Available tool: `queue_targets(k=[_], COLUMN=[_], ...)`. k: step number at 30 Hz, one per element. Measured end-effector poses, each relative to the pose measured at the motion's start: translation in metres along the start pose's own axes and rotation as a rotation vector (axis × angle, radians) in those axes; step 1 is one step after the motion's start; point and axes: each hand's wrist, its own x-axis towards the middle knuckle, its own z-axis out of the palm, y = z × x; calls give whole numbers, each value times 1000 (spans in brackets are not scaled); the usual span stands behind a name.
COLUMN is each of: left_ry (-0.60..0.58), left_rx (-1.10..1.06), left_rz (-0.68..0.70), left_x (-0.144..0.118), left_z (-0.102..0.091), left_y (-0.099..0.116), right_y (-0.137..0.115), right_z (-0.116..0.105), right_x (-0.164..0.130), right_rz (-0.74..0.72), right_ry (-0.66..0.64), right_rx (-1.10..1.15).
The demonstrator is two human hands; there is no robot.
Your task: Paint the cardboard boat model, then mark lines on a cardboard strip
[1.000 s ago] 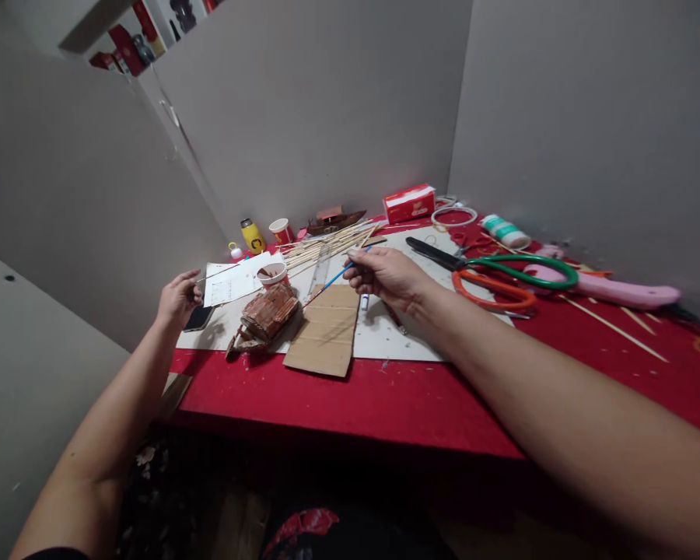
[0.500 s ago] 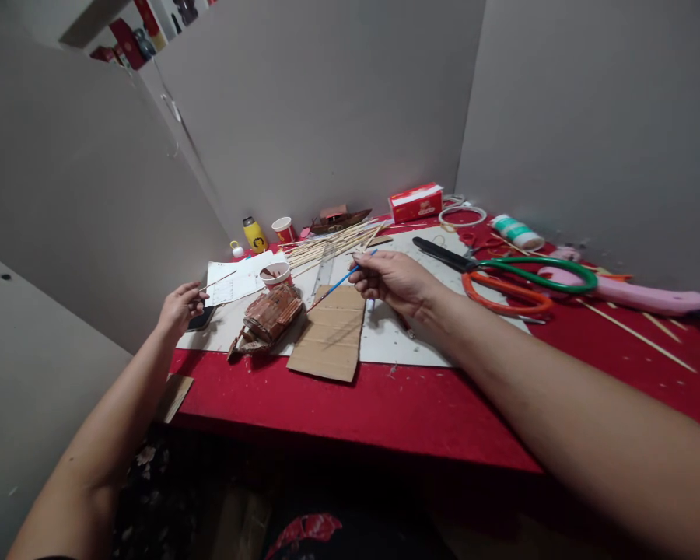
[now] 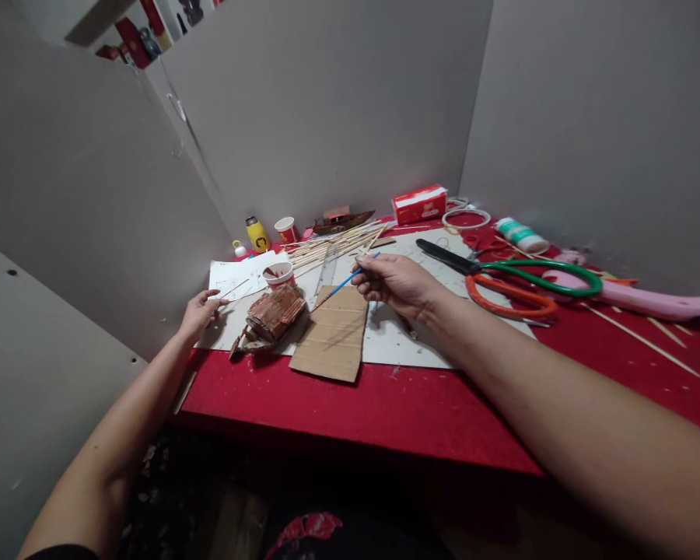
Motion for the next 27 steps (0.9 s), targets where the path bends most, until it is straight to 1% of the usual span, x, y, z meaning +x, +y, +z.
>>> queue_targets(k=[3,10,12,14,18,22,25,27], left_ry=[-24,-110,-114,-87,5,61,36,-17], left_rx=[30,80,85,82,58,-2,-69,-162], left_rz=[12,55,78,116,175,158,103,17], left_x=[5,20,24,26,26,14,-6,-23], left_z=[7,26,31,32,24,8,-2,-7], left_y=[-2,-6,-3,3,20,36,46,52], right_y=[-1,0,-1,-2,-1,0,1,1], right_z=[0,-1,-1,-1,-2,-3,-3,-3], right_x=[0,1,1,0,0,2,2,2], right_rz=[51,74,77,75,70,77,75,68], right_ry=[15,30,29,28,32,24,3,-9], right_rx=[31,62,63,65,64,56,54,51])
